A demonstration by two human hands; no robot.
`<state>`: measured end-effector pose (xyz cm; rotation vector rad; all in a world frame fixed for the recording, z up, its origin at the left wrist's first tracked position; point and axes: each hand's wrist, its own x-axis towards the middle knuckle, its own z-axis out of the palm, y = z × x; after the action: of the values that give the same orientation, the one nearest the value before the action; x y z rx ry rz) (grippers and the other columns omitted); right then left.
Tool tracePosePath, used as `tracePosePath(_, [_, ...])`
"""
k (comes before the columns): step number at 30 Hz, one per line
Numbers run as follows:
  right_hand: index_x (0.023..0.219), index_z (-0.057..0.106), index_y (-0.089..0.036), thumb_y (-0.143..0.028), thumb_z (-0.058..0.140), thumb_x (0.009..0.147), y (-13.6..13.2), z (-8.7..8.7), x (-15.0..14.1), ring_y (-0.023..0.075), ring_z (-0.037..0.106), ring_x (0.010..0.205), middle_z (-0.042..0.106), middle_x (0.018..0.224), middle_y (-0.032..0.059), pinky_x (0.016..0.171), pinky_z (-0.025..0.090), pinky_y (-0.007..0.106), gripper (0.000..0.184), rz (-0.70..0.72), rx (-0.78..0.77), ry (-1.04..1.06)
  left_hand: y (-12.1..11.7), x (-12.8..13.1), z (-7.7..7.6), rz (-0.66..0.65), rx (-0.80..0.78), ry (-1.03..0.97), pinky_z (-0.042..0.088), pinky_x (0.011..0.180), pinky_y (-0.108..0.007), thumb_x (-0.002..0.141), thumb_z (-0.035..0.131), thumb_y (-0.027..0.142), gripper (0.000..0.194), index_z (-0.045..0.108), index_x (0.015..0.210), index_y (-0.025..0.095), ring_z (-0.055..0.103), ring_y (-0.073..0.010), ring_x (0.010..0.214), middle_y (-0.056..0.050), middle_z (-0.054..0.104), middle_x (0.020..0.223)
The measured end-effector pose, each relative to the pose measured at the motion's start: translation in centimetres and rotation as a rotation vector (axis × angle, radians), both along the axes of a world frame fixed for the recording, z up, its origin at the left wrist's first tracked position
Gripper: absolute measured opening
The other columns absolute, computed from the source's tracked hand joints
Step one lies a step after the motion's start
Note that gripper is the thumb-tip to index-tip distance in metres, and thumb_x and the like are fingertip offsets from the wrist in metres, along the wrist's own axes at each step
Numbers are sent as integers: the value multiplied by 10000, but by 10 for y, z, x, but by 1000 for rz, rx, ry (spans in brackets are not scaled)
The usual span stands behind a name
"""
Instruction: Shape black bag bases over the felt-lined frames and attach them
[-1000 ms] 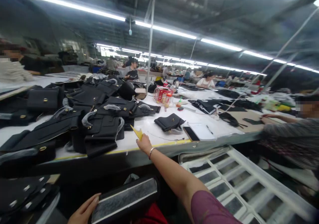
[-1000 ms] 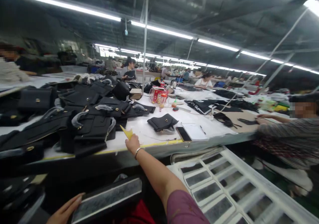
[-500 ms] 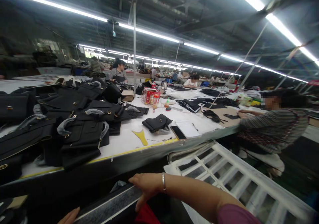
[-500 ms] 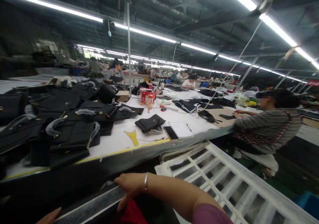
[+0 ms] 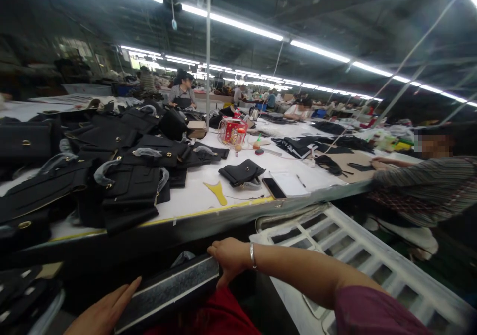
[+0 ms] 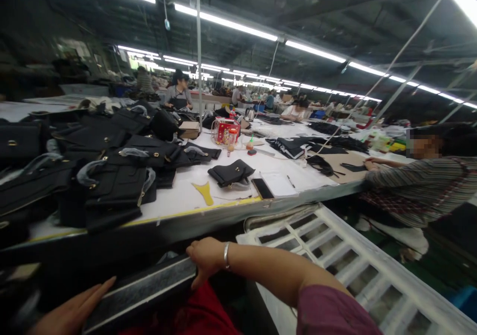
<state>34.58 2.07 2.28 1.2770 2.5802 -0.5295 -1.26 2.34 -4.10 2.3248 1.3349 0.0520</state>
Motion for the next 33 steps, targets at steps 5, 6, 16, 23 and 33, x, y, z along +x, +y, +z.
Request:
tracePosePath(5, [1178,538,-70,-504,741,561,-9,-17,1,288,604,844,602,1031,166,709,463,342,782,-54,65,126,-11,4,26,-95,-5,116,357,1042,-383,673,572,291,768,360,1399,158,463,-273,1238,-142,471,1366])
tracePosePath(6, [1206,520,-65,-487,741,565,-11,-21,2,291,600,868,596,1050,169,735,464,347,799,-78,57,156,-12,5,28,-100,1,117,354,1045,-378,684,572,285,760,355,1400,151,453,-272,1244,-145,462,1372])
tracePosePath(16, [1276,498,-128,-400,786,533,-15,-28,7,279,553,1039,565,1183,140,913,412,362,842,-280,-112,452,-11,-1,27,-87,30,29,364,1038,-380,686,617,298,789,316,1401,151,472,-265,1226,-132,475,1361])
tracePosePath(23, [1319,464,-198,-439,635,738,-31,-58,13,197,532,1096,555,1250,71,930,417,337,652,-601,-526,980,-14,-2,21,-20,-14,47,341,1067,-381,684,615,345,815,293,1399,122,420,-260,1279,-140,407,1417])
tracePosePath(33, [1065,636,-179,-238,448,878,-46,-77,-15,148,584,954,660,1038,26,895,442,297,272,-845,-131,1051,-7,-17,-11,-55,56,94,376,1028,-414,661,582,517,767,419,1297,121,490,-321,1205,-174,490,1335])
